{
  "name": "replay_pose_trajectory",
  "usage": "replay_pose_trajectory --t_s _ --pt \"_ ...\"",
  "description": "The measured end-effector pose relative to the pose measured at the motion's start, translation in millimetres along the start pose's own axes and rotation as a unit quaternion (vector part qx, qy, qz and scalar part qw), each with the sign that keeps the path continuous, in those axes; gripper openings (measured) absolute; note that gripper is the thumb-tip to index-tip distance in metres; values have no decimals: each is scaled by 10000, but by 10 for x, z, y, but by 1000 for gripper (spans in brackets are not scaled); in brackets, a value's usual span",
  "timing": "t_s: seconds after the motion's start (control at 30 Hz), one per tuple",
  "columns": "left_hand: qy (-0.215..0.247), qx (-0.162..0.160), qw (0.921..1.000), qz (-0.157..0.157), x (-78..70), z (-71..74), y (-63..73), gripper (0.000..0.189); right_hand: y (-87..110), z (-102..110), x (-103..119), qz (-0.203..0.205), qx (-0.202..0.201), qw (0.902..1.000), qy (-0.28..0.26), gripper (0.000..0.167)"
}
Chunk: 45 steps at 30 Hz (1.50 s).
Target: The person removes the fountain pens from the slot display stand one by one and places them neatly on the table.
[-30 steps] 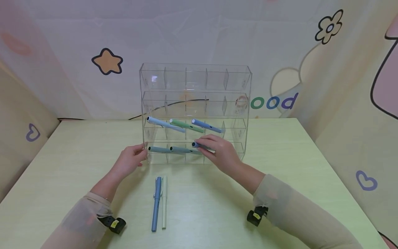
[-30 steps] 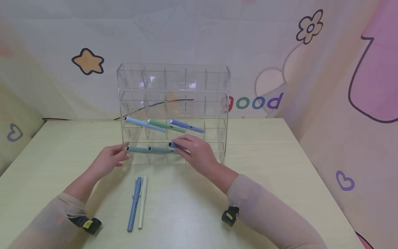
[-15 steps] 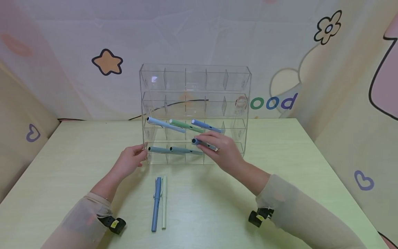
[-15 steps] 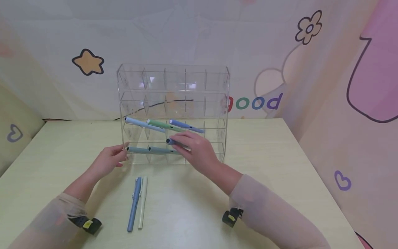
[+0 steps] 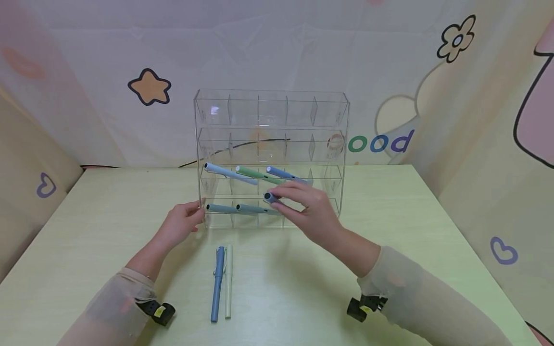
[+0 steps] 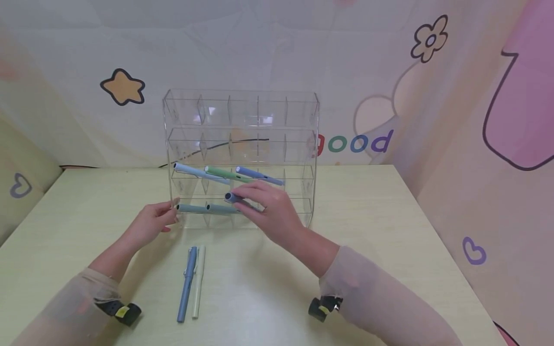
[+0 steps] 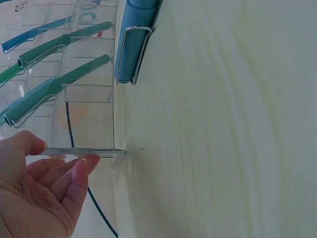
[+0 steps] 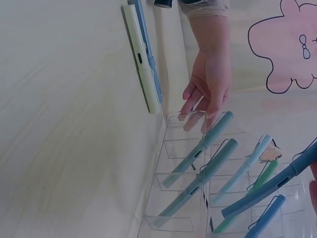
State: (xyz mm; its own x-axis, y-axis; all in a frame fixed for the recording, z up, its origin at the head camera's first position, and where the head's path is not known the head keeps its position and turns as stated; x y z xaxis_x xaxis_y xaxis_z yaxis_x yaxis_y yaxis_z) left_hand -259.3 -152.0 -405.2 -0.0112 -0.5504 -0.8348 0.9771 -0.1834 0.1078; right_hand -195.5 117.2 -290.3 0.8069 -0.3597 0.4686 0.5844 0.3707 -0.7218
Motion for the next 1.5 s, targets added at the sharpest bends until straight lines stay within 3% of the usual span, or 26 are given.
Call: replay_pose_trajectory --t_s 0.4,0.67,0.97,1.27,1.5 --pt "33 -6 10000 -4 1 -5 -1 50 87 -63 22 -643 157 9956 -661 27" --pt "26 -18 10000 5 7 -3 -9 51 149 -140 -10 -1307 351 9830 -1241 24" --pt "-8 -10 10000 -38 -2 -6 -2 50 214 -259 -69 -1882 507 9696 -1479 21" --pt "-16 1 10000 -36 -4 -2 1 51 308 -369 -142 -2755 644 9420 -1805 23" --pt "-17 -8 10000 -9 13 -5 -4 52 414 -465 -256 -3515 684 9098 -2099 25"
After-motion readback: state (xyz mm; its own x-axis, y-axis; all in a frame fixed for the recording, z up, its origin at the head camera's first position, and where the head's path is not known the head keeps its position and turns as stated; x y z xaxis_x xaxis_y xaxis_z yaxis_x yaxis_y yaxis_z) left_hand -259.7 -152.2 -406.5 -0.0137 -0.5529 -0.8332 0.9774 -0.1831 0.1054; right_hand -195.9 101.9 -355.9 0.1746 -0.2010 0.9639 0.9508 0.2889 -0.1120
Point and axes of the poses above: each hand's wrist, its own y-axis away from the middle knuckle, its own z-axis out of the back of the hand, x = y × z, the point moved 5 cm from there along -y, towards the middle knuckle, and after that the axes turned 2 degrees about -x, right-handed, at the moved point
